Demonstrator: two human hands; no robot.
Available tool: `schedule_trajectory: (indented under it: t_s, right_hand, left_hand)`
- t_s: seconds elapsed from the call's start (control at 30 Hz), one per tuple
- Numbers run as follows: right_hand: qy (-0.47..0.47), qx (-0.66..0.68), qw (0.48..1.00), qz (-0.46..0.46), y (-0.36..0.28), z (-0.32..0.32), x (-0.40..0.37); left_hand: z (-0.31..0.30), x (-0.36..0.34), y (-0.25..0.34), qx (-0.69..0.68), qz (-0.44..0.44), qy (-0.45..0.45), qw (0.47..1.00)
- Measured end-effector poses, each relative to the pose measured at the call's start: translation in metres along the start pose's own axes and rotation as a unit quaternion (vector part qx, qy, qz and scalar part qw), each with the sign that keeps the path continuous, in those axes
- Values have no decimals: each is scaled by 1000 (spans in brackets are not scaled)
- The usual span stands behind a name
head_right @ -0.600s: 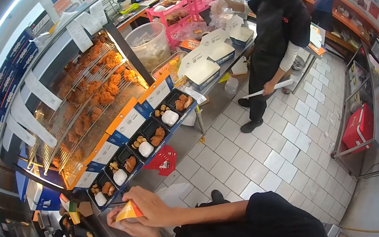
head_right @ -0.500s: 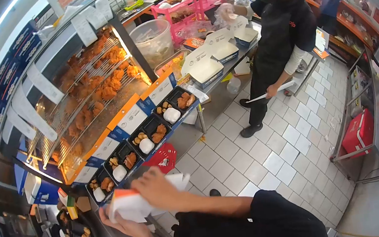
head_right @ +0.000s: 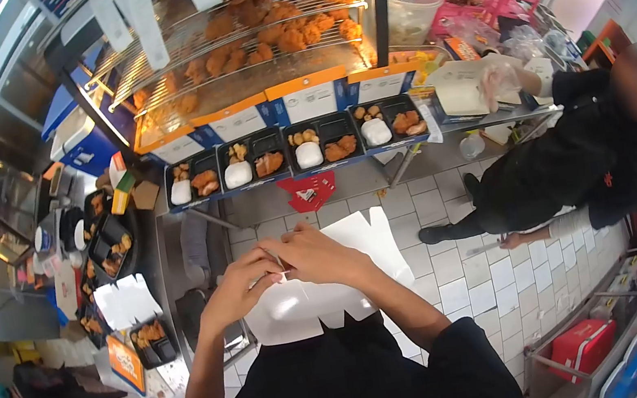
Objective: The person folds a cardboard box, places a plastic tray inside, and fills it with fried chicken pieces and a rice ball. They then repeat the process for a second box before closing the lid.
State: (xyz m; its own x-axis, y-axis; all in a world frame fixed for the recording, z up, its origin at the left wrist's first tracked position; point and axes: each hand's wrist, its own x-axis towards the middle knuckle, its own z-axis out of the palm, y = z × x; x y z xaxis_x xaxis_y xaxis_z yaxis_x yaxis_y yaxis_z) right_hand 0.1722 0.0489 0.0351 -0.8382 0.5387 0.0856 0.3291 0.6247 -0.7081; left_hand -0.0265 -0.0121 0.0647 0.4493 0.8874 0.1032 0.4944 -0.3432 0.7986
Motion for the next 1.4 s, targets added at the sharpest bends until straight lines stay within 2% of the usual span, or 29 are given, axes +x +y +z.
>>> schedule_trajectory:
  t_s: [0.03,0.07,0.1,0.17,0.23,0.27,0.3,0.33,0.37,0.4,0.5,0.63,0.67,0.77,0.83,0.87,0.9,0.93,0.97,1.03,1.13,1.23,1.37,1.4]
  right_hand:
    - [43,-42,998,-5,2,5,-1]
    - [88,-81,993,-8,2,10,-2]
    - [133,-121,984,-10,-5,10,-1]
    - [354,-234,904,-63,-34,-6,3]
    - [469,-138,871,-51,-22,22,-5]
    - [410,-22,911,-33,-13,32,-7]
    - [393,187,900,8,-16,34,-2]
    - [359,388,847,52,-24,36,5]
    - [310,569,756,94,-29,39,12]
    - [314,644,698,9,-26,44,22]
    - [366,644,668,73,-24,40,34]
    - [376,525,758,91,-11,47,33]
    - [407,525,744,68,-4,54,37]
    - [409,509,746,130,-10,45,35]
    - [403,360,826,160,-6,46,32]
    - [395,282,857,174,-3,50,30]
    - [386,223,883,146,21,78,30]
    - [351,467,808,76,36,106,18]
    - [333,402,851,62,39,110,15]
    - [307,263,914,28,46,117,8]
    - [345,274,897,28,63,133,0]
    - [380,260,887,43,66,122,-11]
    - [410,209,886,49,52,88,-16]
    - [417,191,888,45,48,83,-16]
  left_hand:
    - [-2,-2,-6,-58,-9,-32,998]
    - [-8,-1,-9,-57,-4,-34,998]
    - [-10,-1,-14,-20,-17,41,999]
    - [-11,-3,-25,57,-42,188,980]
    - [-10,0,-29,133,-2,340,931]
    - [-9,1,-29,170,19,411,895]
    - [-8,3,-28,214,69,391,893]
    - [-5,4,-26,255,117,366,887]
    - [-2,5,-23,294,168,341,877]
    - [4,6,-28,309,187,308,880]
    - [18,7,-36,307,192,275,891]
    - [20,5,-45,318,159,299,886]
    - [22,4,-45,313,162,296,888]
    - [23,7,-43,315,180,294,884]
    - [31,12,-35,106,64,373,920]
    - [36,14,-30,-1,4,404,915]
    - [37,17,-27,-85,-32,416,905]
    - [39,20,-25,-170,-67,423,887]
    - [40,24,-23,-253,-99,427,862]
    - [40,31,-22,-238,-69,439,864]
    - [33,36,-17,-189,-50,410,891]
    - [20,34,-5,6,2,361,933]
    - [9,25,-3,-2,12,276,961]
    - [9,23,-8,2,38,273,961]
